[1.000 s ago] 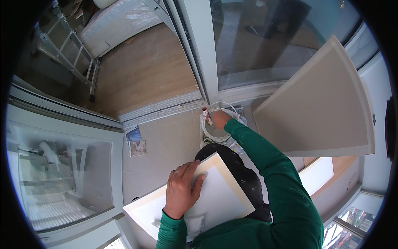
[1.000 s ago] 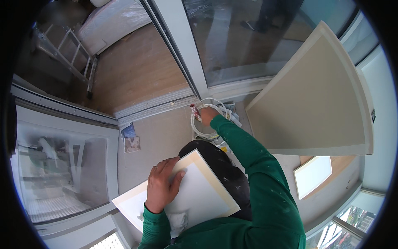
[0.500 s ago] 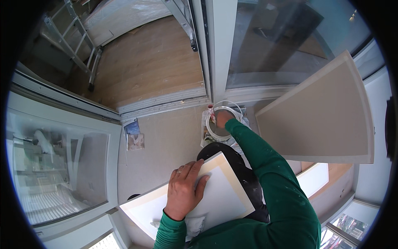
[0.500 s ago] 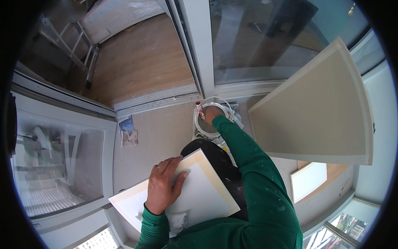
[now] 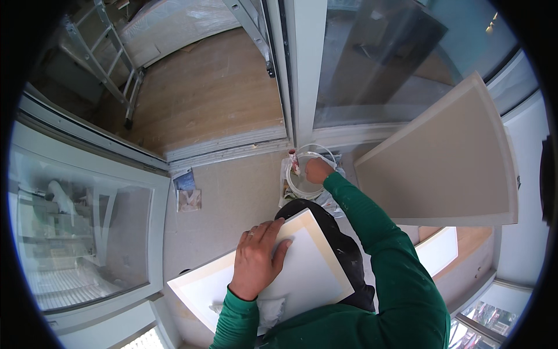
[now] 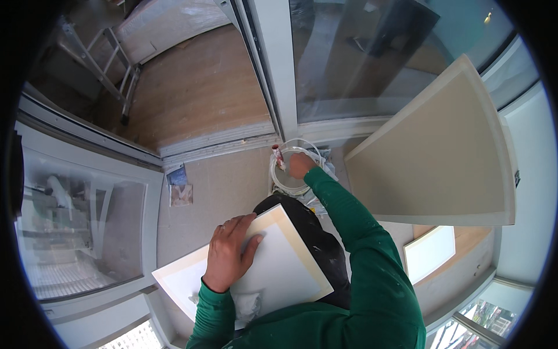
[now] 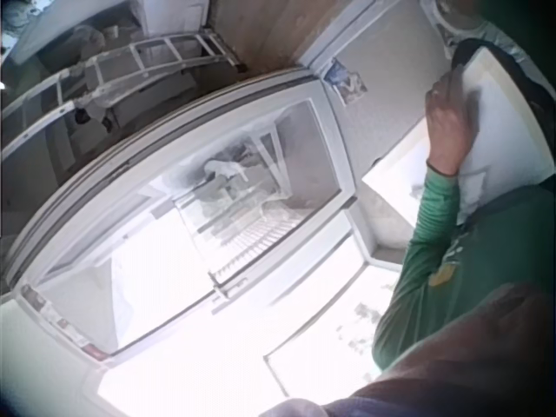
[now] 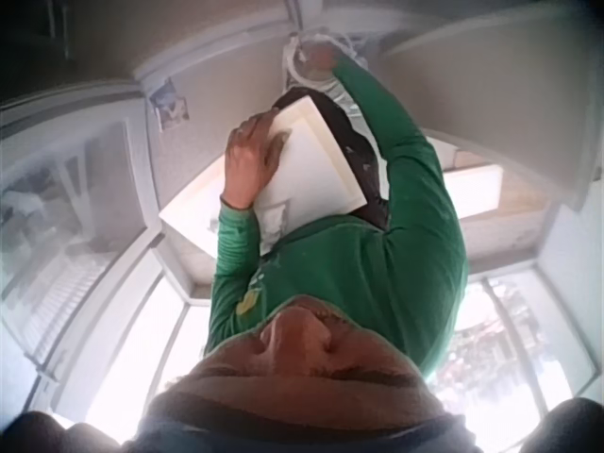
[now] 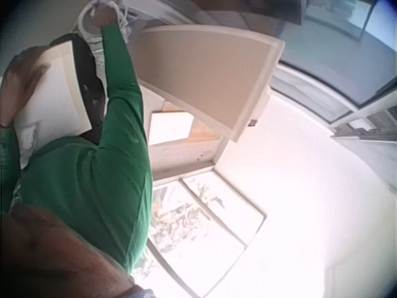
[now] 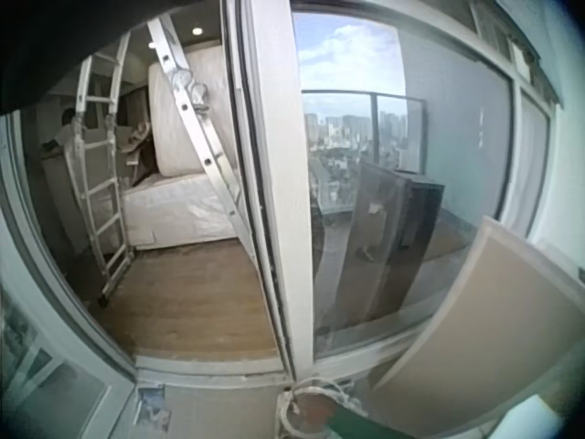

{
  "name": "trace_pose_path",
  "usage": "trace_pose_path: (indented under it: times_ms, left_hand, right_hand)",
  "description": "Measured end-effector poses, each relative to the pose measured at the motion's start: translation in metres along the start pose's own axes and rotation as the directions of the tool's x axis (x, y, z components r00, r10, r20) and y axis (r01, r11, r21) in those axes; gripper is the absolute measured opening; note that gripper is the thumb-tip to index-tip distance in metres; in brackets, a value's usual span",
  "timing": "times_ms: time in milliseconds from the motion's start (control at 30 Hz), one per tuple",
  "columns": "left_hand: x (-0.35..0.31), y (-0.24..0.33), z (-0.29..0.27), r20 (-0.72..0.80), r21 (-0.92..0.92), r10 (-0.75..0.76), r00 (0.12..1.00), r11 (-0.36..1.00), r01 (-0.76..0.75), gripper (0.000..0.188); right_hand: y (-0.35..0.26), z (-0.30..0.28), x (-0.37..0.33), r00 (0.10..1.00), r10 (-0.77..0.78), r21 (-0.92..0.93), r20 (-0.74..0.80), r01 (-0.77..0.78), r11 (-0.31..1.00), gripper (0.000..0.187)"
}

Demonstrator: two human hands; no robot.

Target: The person dips a brush into a bucket of white paint and applies it to the edges of a white rectangular panel held on their lap.

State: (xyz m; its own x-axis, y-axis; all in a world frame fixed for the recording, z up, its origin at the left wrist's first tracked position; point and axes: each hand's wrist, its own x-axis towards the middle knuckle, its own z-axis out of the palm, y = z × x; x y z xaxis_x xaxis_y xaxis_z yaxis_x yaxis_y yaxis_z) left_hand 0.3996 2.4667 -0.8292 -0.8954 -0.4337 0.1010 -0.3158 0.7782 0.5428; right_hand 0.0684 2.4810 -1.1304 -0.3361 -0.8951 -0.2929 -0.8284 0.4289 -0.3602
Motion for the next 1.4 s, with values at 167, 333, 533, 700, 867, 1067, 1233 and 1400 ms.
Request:
trace_pose_path:
  times_ms: [167, 333, 533, 700, 867, 1067, 1233, 1400]
  left_hand:
    - [-0.007, -0.004, 0.002, -0.021, 0.002, -0.009, 1.0, 1.0, 0.009, 0.046]
    - [-0.007, 0.0, 0.005, -0.055, 0.009, 0.051, 0.997, 0.999, -0.051, 0.045]
    - [-0.01, 0.002, 0.002, -0.052, -0.005, 0.057, 0.997, 0.998, -0.057, 0.042]
    - [-0.009, 0.004, 0.002, -0.05, -0.015, 0.067, 0.996, 0.998, -0.068, 0.041]
    - [-0.013, 0.004, 0.002, -0.05, -0.014, 0.061, 0.997, 0.998, -0.062, 0.041]
    - [-0.014, 0.004, 0.002, -0.053, -0.022, 0.057, 0.997, 0.998, -0.059, 0.04]
    - [-0.01, 0.007, 0.002, -0.05, -0.024, 0.073, 0.996, 0.997, -0.074, 0.04]
    - [-0.016, 0.002, 0.002, -0.06, -0.021, 0.057, 0.997, 0.998, -0.058, 0.04]
  right_hand:
    - [-0.003, -0.054, -0.072, 0.971, -0.009, 0.247, -0.239, 0.069, 0.967, 0.018]
    - [0.009, -0.077, -0.133, 0.944, 0.131, 0.504, -0.303, 0.042, 0.862, 0.018]
    - [-0.005, -0.076, -0.168, 0.942, 0.155, 0.418, -0.299, -0.017, 0.908, 0.021]
    - [-0.006, -0.074, -0.18, 0.941, 0.118, 0.371, -0.318, 0.009, 0.929, 0.023]
    - [-0.008, -0.08, -0.187, 0.942, 0.131, 0.383, -0.309, -0.002, 0.924, 0.021]
    - [-0.007, -0.063, -0.176, 0.878, 0.224, 0.529, -0.422, 0.038, 0.848, 0.019]
    - [0.009, -0.033, -0.168, 0.863, 0.401, 0.777, -0.308, -0.015, 0.629, 0.021]
    - [0.0, -0.034, -0.176, 0.828, 0.468, 0.766, -0.308, -0.076, 0.639, 0.022]
